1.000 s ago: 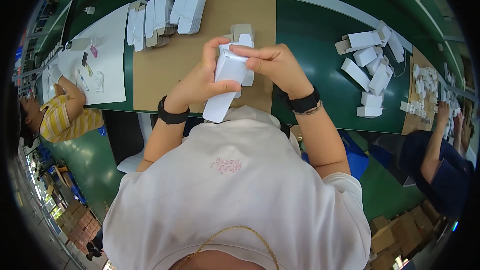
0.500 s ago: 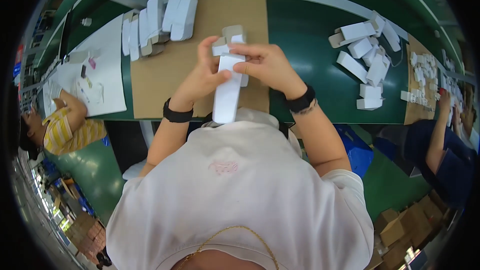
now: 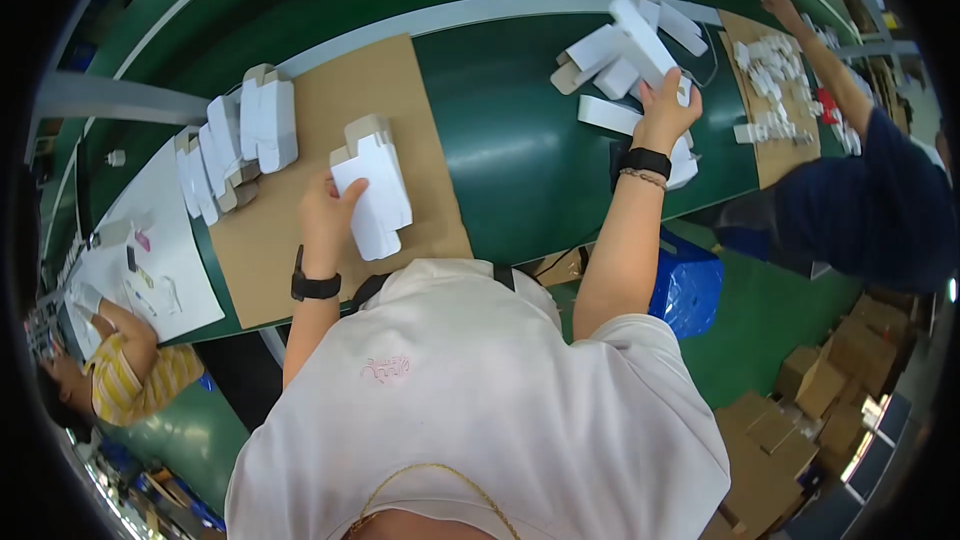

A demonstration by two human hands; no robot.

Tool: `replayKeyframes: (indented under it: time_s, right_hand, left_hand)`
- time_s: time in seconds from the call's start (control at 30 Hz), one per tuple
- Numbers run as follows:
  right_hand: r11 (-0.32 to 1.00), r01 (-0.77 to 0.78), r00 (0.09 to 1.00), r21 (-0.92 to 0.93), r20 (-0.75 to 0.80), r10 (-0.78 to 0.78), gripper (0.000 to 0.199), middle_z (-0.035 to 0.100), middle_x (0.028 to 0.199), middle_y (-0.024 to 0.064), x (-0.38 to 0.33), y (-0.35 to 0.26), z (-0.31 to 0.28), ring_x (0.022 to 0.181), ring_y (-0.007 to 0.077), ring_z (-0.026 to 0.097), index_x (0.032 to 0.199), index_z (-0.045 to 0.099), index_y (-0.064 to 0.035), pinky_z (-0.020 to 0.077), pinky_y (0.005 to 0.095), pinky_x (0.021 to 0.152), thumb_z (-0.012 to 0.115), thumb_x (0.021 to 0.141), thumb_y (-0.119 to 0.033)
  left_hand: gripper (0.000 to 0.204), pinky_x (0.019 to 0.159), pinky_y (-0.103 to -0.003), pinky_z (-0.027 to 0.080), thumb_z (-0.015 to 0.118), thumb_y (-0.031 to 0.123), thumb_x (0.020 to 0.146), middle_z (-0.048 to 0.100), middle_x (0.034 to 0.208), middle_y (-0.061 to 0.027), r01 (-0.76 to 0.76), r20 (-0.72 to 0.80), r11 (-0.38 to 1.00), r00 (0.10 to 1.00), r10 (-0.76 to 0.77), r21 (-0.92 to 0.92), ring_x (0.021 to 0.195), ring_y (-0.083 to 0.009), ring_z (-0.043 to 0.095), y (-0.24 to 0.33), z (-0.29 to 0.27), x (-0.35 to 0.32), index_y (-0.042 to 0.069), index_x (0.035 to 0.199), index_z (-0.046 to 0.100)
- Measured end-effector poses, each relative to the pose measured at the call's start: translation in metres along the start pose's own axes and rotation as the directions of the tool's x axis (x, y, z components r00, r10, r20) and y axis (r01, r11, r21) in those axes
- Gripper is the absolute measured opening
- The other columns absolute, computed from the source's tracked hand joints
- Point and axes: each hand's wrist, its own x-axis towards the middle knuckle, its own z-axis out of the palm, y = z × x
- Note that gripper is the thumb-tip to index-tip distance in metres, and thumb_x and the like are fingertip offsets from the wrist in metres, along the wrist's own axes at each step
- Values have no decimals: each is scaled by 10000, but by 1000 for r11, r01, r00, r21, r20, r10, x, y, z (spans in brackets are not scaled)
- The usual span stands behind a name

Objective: Folding and assembling small white cardboard boxes on an industrial assembly line.

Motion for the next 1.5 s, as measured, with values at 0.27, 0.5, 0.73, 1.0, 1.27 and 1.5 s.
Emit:
replayKeyframes:
  time_s: [0.27,0.5,0.73,1.0,1.27,1.5]
  right_hand:
    - [948,-58,560,-313,775,291,550,588,1034,166,-155,25,11,865,183,604,1286,369,-26,499,264,710,627,802,-66]
    - [937,93,267,-336,915,301,400,594,1008,108,-239,-12,50,865,124,590,1157,521,-23,477,236,743,670,800,-125]
    - [932,70,10,-356,934,357,181,591,825,33,-227,-19,57,764,82,564,788,539,-2,470,217,696,703,747,-65]
    - [949,278,122,-147,986,116,165,548,801,16,-240,-24,52,740,58,501,760,532,-33,435,196,668,696,747,-42]
    - [956,-238,207,-170,953,221,109,538,869,-11,-268,-22,49,765,57,482,924,529,-45,384,177,687,519,901,-151]
    - [979,203,206,1,977,-44,204,583,884,31,-250,-15,38,745,76,479,975,610,25,379,198,640,538,875,-139]
  left_hand:
    - [275,546,-280,446,709,147,728,605,667,-119,-83,-86,976,994,67,-201,572,-163,549,48,-21,-29,-35,897,591]
    - [151,524,-286,444,698,114,707,571,635,-90,-465,-134,878,883,451,-113,547,-172,549,82,-21,-48,3,756,608]
    - [488,713,-290,476,705,95,718,583,968,-90,-467,-4,855,878,478,-227,848,-174,574,60,-27,-60,34,1145,478]
    - [809,811,-360,452,702,284,756,510,1113,-194,-342,194,904,898,395,-257,963,-260,548,74,-36,-68,47,1342,196]
    - [571,697,-275,464,577,237,868,517,968,-95,-100,223,668,897,381,-737,838,-136,536,58,-27,-67,88,1260,189]
    - [541,774,-304,430,579,222,861,461,1026,-146,-55,281,687,887,368,-725,927,-173,489,61,-22,-75,75,1203,186]
